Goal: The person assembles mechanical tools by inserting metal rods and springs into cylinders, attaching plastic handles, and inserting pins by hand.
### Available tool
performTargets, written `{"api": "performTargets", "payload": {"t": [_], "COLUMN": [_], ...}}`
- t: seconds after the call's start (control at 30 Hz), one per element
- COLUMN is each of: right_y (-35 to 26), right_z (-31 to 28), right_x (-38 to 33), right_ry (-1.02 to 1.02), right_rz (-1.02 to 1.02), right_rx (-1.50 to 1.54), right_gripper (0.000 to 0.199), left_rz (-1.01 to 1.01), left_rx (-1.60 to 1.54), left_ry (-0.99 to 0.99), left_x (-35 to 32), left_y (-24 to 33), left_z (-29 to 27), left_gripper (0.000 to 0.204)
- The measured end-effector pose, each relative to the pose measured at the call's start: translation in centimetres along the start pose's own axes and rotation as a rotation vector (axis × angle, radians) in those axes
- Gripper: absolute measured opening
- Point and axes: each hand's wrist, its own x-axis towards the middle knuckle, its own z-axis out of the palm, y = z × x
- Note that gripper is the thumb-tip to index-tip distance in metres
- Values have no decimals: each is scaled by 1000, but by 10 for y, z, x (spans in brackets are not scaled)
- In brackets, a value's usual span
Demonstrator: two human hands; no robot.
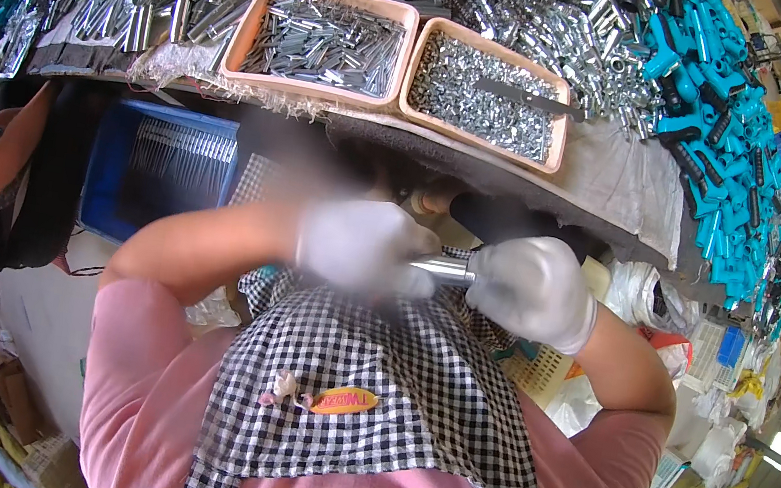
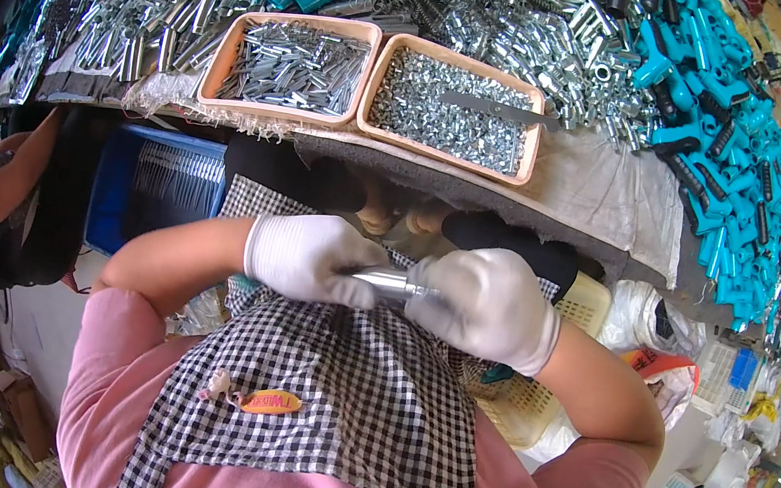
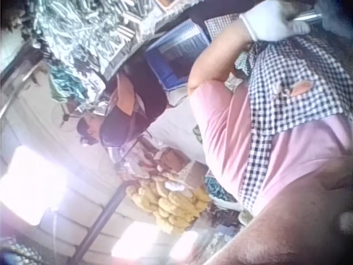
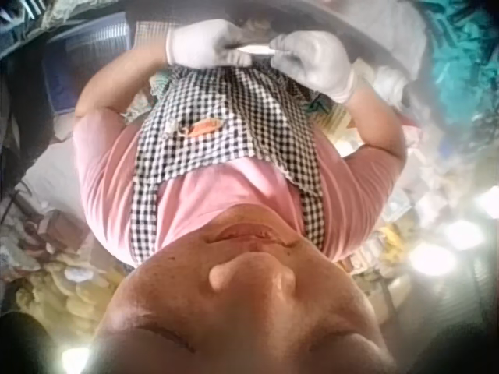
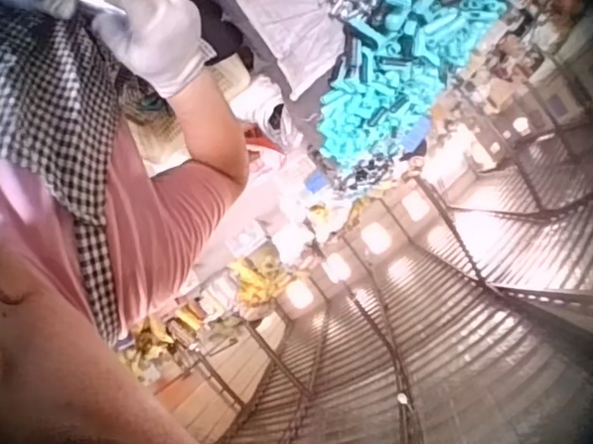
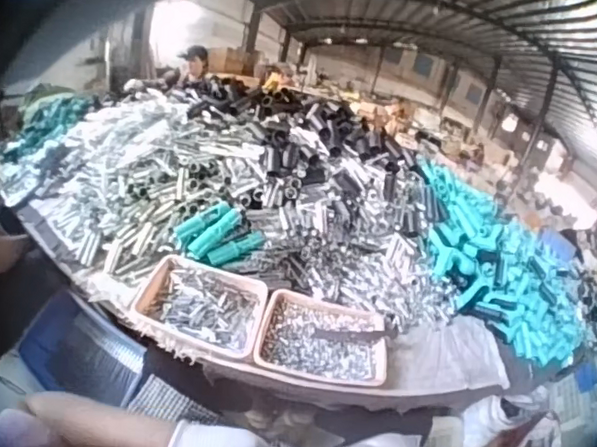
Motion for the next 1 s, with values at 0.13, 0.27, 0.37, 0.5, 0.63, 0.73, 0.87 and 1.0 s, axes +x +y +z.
{"api": "performTargets", "payload": {"t": [0.13, 0.27, 0.37, 0.5, 0.63, 0.73, 0.87, 1.0], "right_y": [-8, -3, 16, 14, 14, 15, 29, 19], "right_z": [-5, 3, 14, 15, 20, 35, 22, 28], "right_x": [15, 1, -13, -25, -26, -23, -34, -30], "right_ry": [-48, -151, 36, -201, -131, 74, -238, -75], "right_rz": [1339, 1092, 43, 803, 485, 358, 1256, 339], "right_rx": [1013, 700, -153, 401, 23, 20, 841, -66], "right_gripper": [21, 35, 47, 29, 29, 36, 44, 45], "left_rz": [350, 352, 123, 168, 208, 307, 203, 215], "left_rx": [935, 945, 545, 600, 755, 780, 741, 830], "left_ry": [794, 771, 489, 545, 586, 601, 657, 605], "left_x": [15, 18, 13, 13, 10, 14, 16, 12], "left_y": [-18, -24, -13, -16, -18, -25, -24, -21], "left_z": [29, 30, 23, 30, 30, 31, 35, 33], "left_gripper": [37, 40, 44, 43, 40, 39, 40, 40]}}
